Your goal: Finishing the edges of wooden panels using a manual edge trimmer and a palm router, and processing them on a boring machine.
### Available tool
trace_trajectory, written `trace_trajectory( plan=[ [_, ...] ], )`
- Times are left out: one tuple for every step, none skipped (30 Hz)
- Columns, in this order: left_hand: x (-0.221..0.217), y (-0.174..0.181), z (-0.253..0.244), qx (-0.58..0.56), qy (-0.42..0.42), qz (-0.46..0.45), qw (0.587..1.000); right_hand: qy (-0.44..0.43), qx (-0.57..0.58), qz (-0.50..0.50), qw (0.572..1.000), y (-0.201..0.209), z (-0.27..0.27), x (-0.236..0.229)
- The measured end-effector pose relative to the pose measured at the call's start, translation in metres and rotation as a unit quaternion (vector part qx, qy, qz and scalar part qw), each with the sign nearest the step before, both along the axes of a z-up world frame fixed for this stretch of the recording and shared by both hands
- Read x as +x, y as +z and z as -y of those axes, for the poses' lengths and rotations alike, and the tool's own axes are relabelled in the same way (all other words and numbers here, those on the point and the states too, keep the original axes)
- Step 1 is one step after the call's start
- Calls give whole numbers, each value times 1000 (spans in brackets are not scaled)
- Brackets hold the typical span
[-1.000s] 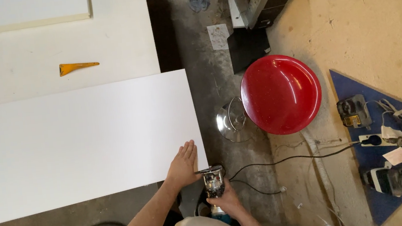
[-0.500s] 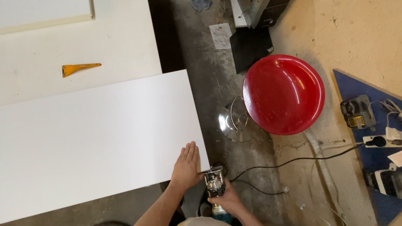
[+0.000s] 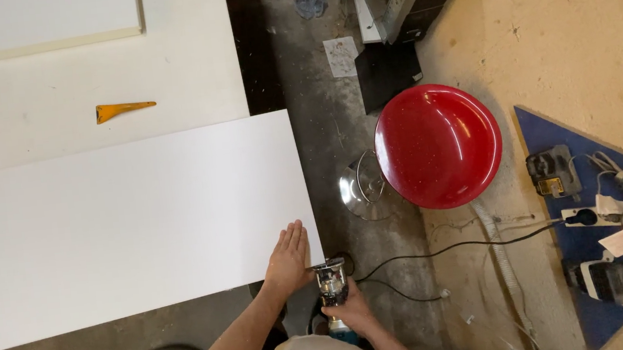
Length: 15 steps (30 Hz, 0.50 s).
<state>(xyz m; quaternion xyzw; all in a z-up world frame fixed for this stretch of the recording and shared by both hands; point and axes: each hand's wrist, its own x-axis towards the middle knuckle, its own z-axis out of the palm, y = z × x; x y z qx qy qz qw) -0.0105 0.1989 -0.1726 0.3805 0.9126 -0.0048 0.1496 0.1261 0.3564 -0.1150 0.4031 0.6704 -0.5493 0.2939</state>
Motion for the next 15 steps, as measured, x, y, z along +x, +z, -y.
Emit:
trace_trajectory(
  plan=[
    [-1, -4, 1, 1, 0, 0, 1000, 0, 1, 0, 1000, 2, -1, -1],
    [-2, -8, 2, 39, 4, 4, 999, 2, -4, -2, 1000, 4, -2, -1],
    [-1, -12, 5, 77, 9, 10, 997, 4, -9, -3, 1000, 6, -2, 0],
    [-2, 0, 3, 77, 9, 10, 997, 4, -9, -2, 1000, 2, -2, 3],
    [-4, 11, 2, 39, 8, 36, 999, -9, -16, -22, 1000, -2, -2, 5],
    [-6, 23, 0, 1, 7, 62, 998, -23, -23, -42, 999, -5, -1, 7],
    [-7, 23, 1, 2, 7, 61, 998, -23, -23, -43, 999, 0, -1, 4],
    [-7, 23, 2, 21, 11, 67, 998, -2, -3, -18, 1000, 5, -1, 2],
    [-6, 23, 3, 40, 15, 73, 996, 18, 17, 9, 1000, 10, 0, 2],
    [-6, 23, 4, 41, 14, 73, 996, 17, 17, 9, 1000, 3, 0, 5],
    [-7, 22, 5, 44, 6, 70, 997, 29, 19, 30, 999, -4, -1, 5],
    [-8, 22, 6, 47, -2, 67, 997, 41, 21, 51, 998, -10, -1, 6],
    [-8, 21, 7, 47, -2, 67, 997, 41, 22, 51, 998, -9, 0, 7],
    [-8, 20, 8, 51, 0, 79, 996, 39, 28, 25, 999, -7, 1, 8],
    [-10, 19, 8, 55, 1, 89, 995, 36, 34, -2, 999, -5, 2, 7]
  ],
)
